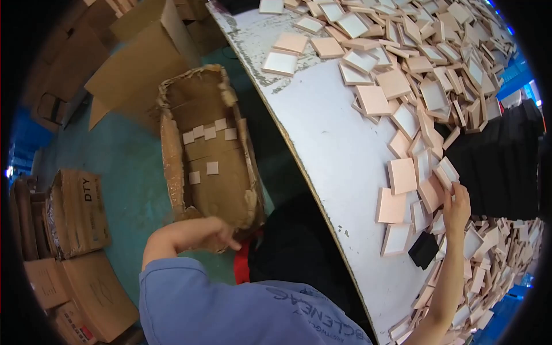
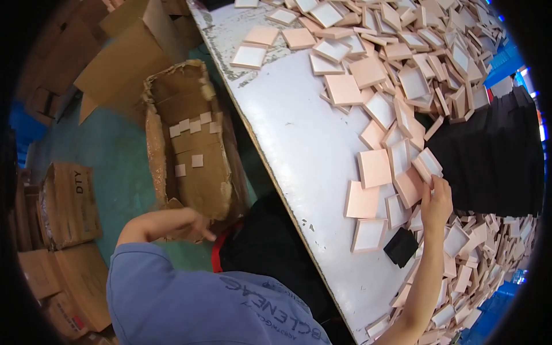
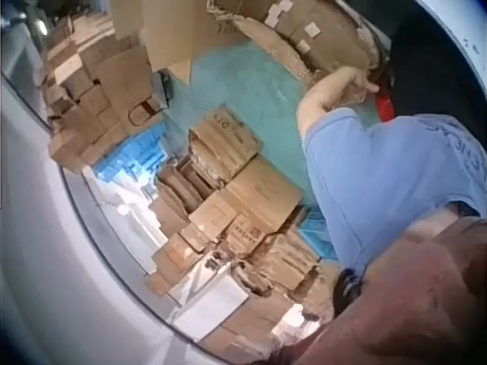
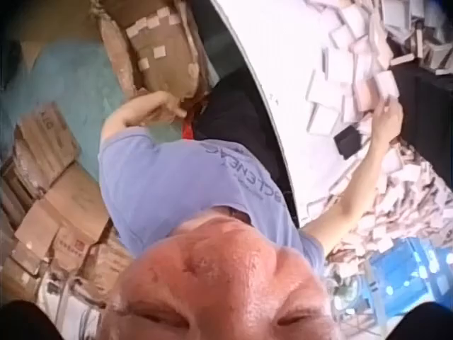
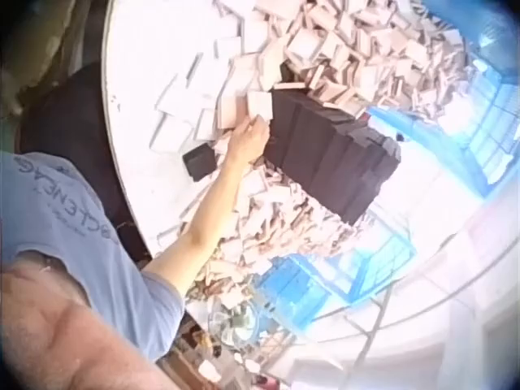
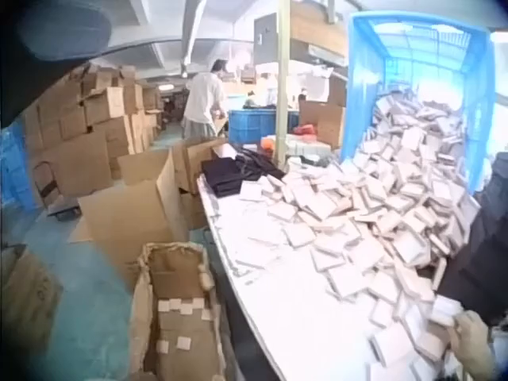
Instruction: Assembling gift boxes by inserting foam pads into lids and bases.
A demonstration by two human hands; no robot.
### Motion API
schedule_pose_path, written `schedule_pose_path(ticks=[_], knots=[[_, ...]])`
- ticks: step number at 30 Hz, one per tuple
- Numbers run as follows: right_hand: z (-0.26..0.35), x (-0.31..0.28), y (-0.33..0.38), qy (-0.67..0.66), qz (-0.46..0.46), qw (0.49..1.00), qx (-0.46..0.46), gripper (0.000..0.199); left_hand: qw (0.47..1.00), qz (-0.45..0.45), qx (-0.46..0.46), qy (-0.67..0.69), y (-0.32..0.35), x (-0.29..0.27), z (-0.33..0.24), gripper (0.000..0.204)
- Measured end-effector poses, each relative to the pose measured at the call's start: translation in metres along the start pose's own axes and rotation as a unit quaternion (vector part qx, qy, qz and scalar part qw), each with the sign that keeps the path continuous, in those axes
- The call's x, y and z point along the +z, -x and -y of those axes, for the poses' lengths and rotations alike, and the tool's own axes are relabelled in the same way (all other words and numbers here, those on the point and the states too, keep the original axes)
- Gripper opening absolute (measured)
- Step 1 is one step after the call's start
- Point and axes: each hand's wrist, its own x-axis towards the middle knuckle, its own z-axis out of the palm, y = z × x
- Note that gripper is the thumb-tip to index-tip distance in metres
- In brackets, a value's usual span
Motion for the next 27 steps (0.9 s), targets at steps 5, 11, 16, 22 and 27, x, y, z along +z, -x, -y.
schedule_pose_path(ticks=[5,11,16,22,27], knots=[[0.037,-0.010,-0.004,-0.121,-0.074,0.985,0.093,0.019,0.918,-0.320,-0.004,0.233,-0.055,-0.086,0.015,0.069],[0.067,-0.022,0.042,-0.500,-0.040,0.793,0.344,0.021,0.847,-0.502,-0.023,0.172,-0.124,-0.103,-0.028,0.030],[0.101,-0.020,0.075,-0.604,0.021,0.690,0.398,0.019,0.850,-0.493,0.160,0.096,-0.126,-0.102,-0.055,0.033],[0.149,-0.013,0.056,-0.682,0.075,0.658,0.310,0.022,0.859,-0.460,0.178,0.136,-0.116,-0.073,-0.093,0.047],[0.148,-0.014,0.060,-0.594,0.002,0.772,0.226,0.023,0.902,-0.328,0.226,0.166,-0.053,-0.063,-0.142,0.033]])
